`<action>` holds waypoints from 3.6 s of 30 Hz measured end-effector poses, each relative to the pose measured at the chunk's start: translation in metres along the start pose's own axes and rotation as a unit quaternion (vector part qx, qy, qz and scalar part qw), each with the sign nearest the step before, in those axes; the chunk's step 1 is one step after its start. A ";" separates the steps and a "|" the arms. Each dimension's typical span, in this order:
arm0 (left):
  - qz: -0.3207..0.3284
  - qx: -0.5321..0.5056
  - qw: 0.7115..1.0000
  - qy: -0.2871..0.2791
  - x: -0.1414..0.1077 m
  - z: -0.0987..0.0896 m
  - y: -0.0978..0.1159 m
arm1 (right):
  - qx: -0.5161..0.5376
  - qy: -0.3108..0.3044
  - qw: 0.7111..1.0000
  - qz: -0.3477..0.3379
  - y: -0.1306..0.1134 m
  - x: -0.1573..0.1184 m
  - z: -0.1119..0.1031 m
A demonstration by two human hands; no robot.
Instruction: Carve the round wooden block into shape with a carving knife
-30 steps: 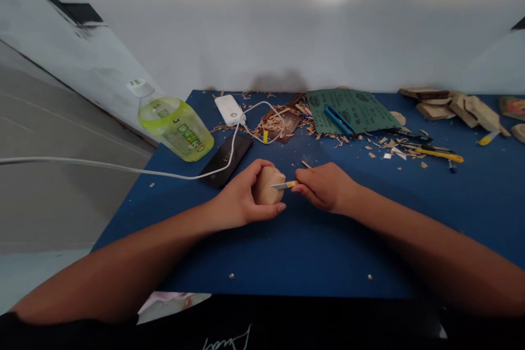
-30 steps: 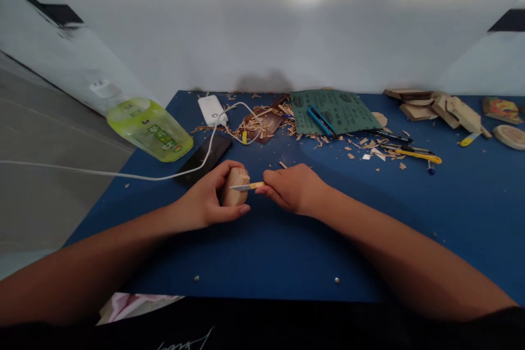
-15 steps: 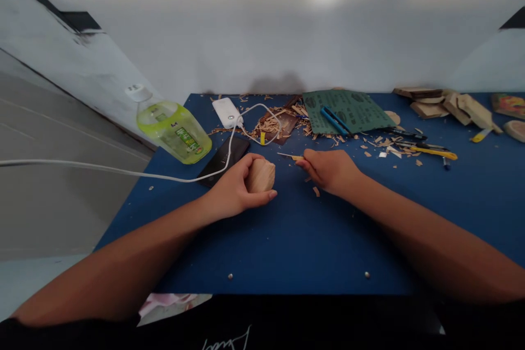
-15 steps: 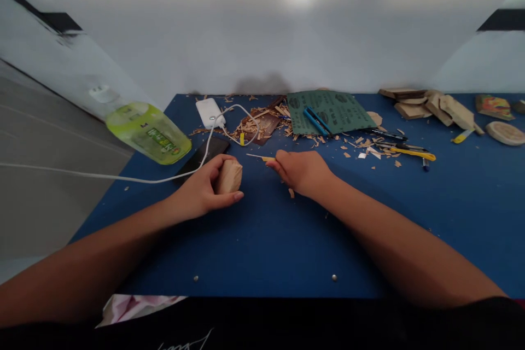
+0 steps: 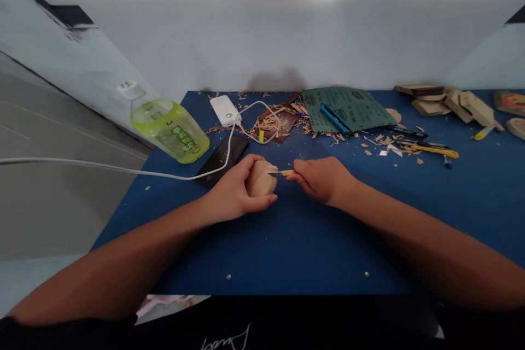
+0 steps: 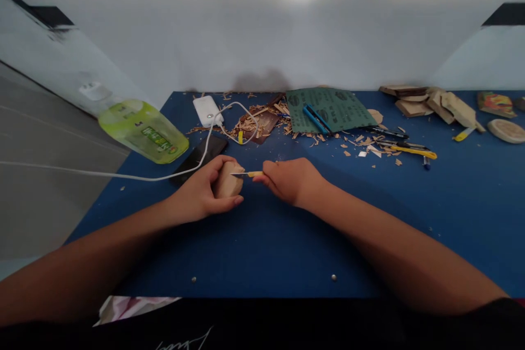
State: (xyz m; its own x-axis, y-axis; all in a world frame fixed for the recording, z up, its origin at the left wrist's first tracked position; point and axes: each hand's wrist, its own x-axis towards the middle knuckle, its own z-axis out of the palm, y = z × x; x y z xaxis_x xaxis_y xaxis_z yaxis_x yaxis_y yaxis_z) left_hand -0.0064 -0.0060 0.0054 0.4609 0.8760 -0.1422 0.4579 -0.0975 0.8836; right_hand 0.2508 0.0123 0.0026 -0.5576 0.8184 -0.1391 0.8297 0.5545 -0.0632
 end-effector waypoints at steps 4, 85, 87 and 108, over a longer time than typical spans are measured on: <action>0.016 0.015 1.000 -0.011 -0.004 -0.003 0.003 | -0.003 0.022 0.995 0.102 0.024 0.007 0.000; 0.022 -0.217 0.976 -0.023 0.007 0.007 -0.021 | 0.131 0.284 0.946 -0.089 0.029 0.005 0.044; 0.014 -0.220 0.975 -0.024 0.007 0.008 -0.022 | 0.140 0.273 0.947 -0.092 0.029 0.004 0.042; -0.019 -0.249 0.968 -0.037 0.012 0.010 -0.025 | 0.258 0.159 0.944 -0.130 0.018 0.001 0.032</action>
State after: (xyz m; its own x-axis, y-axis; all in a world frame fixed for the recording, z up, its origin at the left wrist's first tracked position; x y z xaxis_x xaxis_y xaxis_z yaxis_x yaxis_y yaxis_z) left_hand -0.0044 0.0021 -0.0233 0.5125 0.8365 -0.1940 0.0610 0.1899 0.9799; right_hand 0.2662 0.0187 -0.0304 -0.6553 0.7145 0.2450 0.5210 0.6624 -0.5383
